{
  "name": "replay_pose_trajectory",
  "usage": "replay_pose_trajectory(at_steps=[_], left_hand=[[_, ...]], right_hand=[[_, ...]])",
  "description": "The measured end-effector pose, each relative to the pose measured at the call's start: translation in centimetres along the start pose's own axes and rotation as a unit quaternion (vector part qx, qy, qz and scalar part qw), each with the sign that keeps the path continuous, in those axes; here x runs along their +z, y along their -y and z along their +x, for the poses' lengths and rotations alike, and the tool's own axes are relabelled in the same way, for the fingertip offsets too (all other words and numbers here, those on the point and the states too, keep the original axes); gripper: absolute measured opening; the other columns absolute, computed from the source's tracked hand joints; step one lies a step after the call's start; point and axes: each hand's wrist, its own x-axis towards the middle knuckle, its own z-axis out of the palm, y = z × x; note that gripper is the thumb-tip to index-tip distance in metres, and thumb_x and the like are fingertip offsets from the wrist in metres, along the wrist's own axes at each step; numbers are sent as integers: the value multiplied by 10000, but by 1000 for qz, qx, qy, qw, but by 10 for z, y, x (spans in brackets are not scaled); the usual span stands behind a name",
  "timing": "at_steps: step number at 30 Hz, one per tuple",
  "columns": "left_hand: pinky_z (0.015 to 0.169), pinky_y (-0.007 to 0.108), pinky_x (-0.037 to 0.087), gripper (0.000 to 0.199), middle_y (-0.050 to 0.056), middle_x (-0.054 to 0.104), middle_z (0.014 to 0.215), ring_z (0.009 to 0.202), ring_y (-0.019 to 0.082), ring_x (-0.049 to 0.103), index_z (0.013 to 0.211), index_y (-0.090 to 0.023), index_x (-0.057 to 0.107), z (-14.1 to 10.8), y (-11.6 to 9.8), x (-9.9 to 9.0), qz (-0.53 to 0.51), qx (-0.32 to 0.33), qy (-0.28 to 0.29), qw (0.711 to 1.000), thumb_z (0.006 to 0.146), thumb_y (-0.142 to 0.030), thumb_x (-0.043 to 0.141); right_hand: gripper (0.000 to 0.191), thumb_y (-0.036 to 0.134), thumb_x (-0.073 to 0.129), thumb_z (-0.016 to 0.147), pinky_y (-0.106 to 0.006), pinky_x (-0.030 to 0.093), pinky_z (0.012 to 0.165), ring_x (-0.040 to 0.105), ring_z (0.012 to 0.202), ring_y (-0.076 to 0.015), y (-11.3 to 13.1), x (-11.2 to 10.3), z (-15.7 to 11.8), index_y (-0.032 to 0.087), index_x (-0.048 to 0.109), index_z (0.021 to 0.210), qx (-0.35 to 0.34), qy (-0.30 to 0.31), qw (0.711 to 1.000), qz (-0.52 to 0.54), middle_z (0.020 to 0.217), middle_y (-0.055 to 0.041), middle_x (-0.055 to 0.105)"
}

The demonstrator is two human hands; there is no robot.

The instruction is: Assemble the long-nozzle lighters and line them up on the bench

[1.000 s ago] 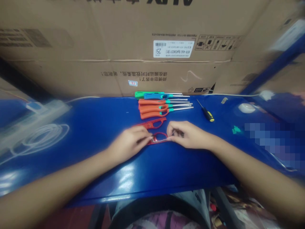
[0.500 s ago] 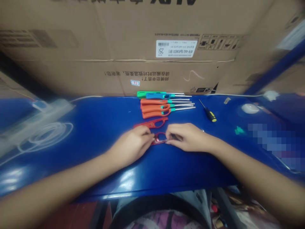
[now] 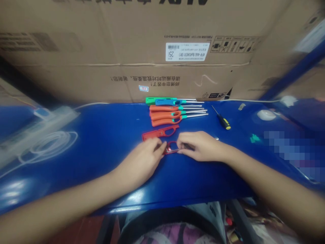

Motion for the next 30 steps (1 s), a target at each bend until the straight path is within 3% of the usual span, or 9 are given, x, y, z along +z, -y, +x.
replay_pose_trajectory(at_steps=[9, 13, 18, 24, 30], left_hand=[[948, 435, 543, 341, 147, 613, 1174, 1061, 252, 607, 1318, -133, 615, 4, 11, 7, -153, 3, -51, 987, 999, -170, 500], [975, 403, 540, 352, 135, 625, 1180, 1086, 231, 618, 1332, -133, 603, 5, 15, 12, -196, 8, -74, 978, 989, -165, 530], [965, 374, 558, 366, 132, 657, 1193, 1085, 220, 649, 1349, -129, 595, 6, 17, 18, -205, 11, -96, 974, 991, -197, 564], [962, 388, 568, 387, 140, 684, 1196, 1093, 233, 658, 1361, -123, 585, 6, 18, 20, -193, 29, -107, 975, 983, -205, 588], [969, 378, 564, 337, 117, 697, 1197, 1093, 221, 663, 1303, -148, 601, 6, 17, 17, -192, 26, -97, 976, 971, -203, 609]], right_hand=[[45, 241, 644, 913, -233, 355, 640, 557, 699, -118, 1, -1, 0, 217, 605, 917, 10, 4, 1000, -8, 855, 22, 660], [48, 260, 607, 935, -234, 351, 630, 562, 681, -114, 5, 1, 1, 221, 630, 951, 17, -32, 999, -38, 830, 25, 656], [53, 231, 604, 916, -235, 339, 597, 572, 673, -115, 7, 10, 3, 206, 640, 885, 36, -86, 992, -80, 835, 11, 665], [66, 267, 627, 944, -234, 391, 646, 642, 798, -135, 5, 19, 6, 214, 664, 955, 29, -99, 993, -65, 998, -18, 701], [113, 207, 552, 978, -247, 398, 685, 650, 865, -165, 4, 17, 6, 199, 659, 944, 18, -79, 994, -76, 974, -32, 697]])
